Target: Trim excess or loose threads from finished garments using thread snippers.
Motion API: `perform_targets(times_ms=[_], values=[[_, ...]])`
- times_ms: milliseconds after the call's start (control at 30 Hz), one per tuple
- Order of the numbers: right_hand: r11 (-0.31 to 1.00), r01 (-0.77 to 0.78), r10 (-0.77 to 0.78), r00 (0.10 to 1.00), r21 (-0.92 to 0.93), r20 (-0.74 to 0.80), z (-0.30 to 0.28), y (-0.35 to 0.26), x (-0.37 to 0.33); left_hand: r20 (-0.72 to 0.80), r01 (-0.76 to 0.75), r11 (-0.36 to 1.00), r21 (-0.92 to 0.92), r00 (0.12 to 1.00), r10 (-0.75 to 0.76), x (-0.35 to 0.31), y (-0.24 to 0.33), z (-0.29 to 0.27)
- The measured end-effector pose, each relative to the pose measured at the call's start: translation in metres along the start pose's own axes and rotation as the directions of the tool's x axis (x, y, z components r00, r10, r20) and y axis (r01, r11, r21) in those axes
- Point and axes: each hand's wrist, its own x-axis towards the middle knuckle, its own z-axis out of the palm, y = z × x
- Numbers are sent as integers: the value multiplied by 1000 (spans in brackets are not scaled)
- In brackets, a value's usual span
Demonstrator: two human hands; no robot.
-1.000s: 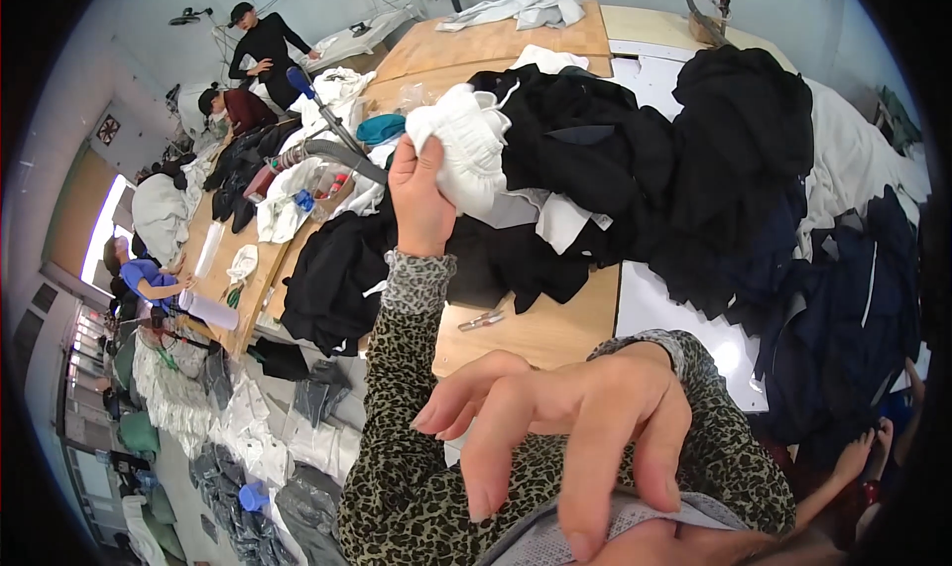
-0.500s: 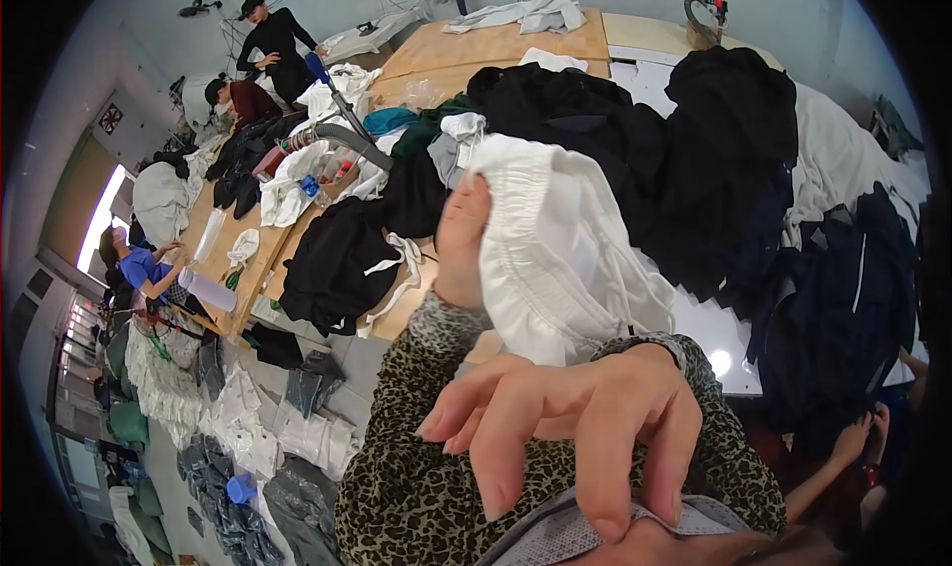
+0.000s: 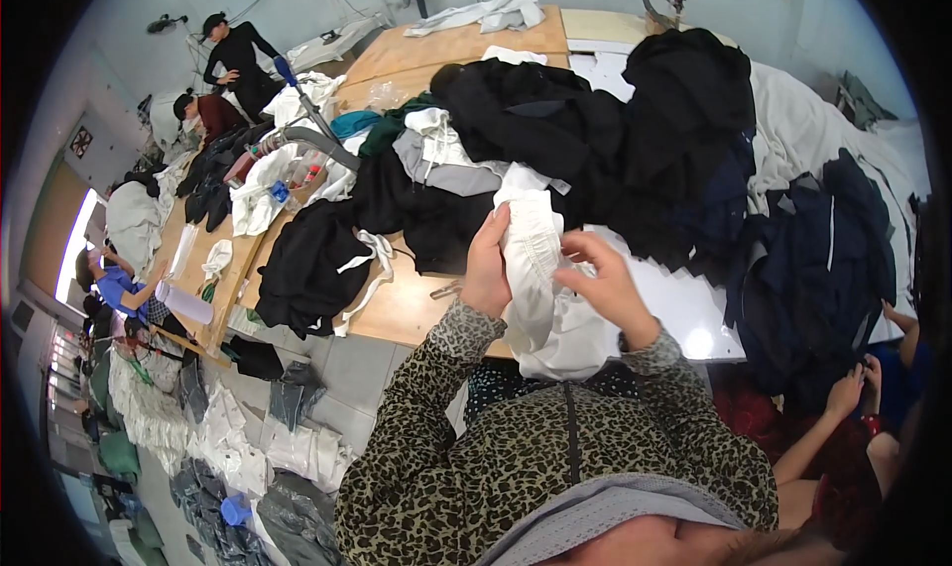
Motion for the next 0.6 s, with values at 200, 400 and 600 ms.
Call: perform_targets(times_ms=[200, 400, 600], values=[[894, -269, 276, 961, 359, 32, 6, 41, -2, -112, -124, 908, 401, 977, 183, 8, -16, -16], [813, -489, 522, 853, 315, -23, -64, 91, -6, 205, -91, -270, 958, 879, 430, 9, 28, -213], [634, -689, 714, 696, -351, -75, -122, 166, -59, 90, 127, -700, 703, 960, 264, -44, -9, -264]])
